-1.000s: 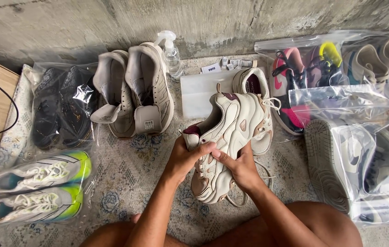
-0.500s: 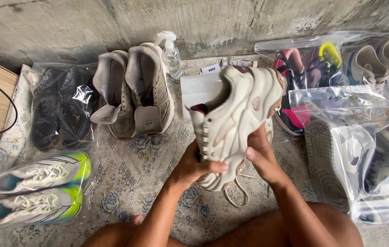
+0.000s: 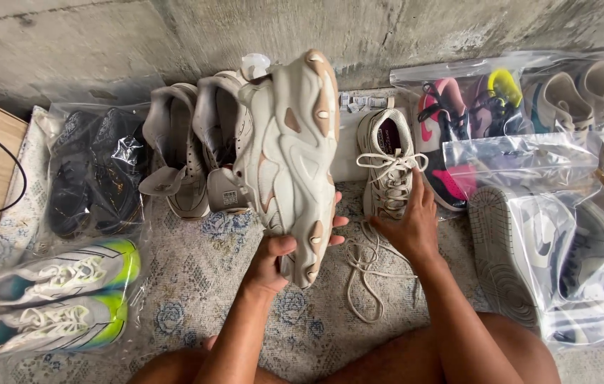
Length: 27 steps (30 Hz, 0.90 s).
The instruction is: Threading laces through the eyelets of a sneaker and tying them while sitting on the floor.
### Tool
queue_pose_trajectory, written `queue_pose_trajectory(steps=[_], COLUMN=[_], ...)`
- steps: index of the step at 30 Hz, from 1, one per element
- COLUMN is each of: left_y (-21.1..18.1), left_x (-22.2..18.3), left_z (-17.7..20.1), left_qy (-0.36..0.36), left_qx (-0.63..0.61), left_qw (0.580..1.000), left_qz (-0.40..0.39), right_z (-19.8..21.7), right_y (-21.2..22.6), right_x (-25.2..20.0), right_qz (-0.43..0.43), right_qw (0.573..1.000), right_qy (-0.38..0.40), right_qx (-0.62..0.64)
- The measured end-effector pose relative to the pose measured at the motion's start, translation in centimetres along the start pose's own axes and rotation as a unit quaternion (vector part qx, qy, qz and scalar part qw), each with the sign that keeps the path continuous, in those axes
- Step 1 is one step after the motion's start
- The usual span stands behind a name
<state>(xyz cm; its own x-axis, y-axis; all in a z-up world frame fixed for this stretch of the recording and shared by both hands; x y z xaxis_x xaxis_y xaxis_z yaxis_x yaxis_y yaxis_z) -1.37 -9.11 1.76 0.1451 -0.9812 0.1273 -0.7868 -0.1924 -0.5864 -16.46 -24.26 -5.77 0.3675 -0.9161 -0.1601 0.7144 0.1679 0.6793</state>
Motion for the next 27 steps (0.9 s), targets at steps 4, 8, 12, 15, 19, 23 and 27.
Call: queue_pose_trajectory(steps=[4,8,12,15,19,23,27], left_y=[0.8,0.9,0.6,0.4,8.0,3.5,0.9], left_x=[-0.3,-0.4,-0.5,-0.8,-3.3,-2.5,-2.3], left_z=[0.9,1.0,0.9,1.0,15.5,7.1,2.9], left_qy=[-0.024,-0.041,-0.053,-0.06,-0.199,-0.252,-0.294], left_qx=[0.017,0.036,0.06,0.086,0.109,0.097,0.078], left_qw=[1.0,0.998,0.996,0.993,0.973,0.962,0.951], left_qz=[0.004,0.025,0.037,0.052,0.039,0.048,0.051], right_z=[-1.9,-2.8,-3.2,-2.3,-2.2,-1.7,-1.8], right_y=[-2.1,-3.6,-4.4,-3.6,-4.1,-4.7,-6.2], right_x=[0.3,0.9,0.9,0.5,0.7,0.9,1.3], right_qz=[-0.037,-0.049,-0.057,-0.1,-0.098,-0.108,-0.15], right_qw=[0.999,0.996,0.997,0.994,0.994,0.99,0.981], right_qy=[0.021,-0.01,-0.02,-0.041,-0.044,-0.061,-0.073], right_qx=[-0.016,-0.071,-0.058,-0.021,0.004,0.071,0.102])
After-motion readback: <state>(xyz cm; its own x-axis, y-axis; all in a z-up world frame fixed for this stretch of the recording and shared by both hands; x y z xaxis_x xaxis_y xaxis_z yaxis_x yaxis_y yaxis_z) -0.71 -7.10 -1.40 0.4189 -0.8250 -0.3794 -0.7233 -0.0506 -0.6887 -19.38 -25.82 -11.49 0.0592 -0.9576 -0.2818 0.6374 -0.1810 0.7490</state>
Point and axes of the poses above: each hand's wrist, its own x-axis towards the middle knuckle, its own z-axis out of the back of the hand, y = z × x, the point moved 8 cm from there along x, towards the middle knuckle, and after that the axes turned 1 degree about -x, right-handed, at the moved point
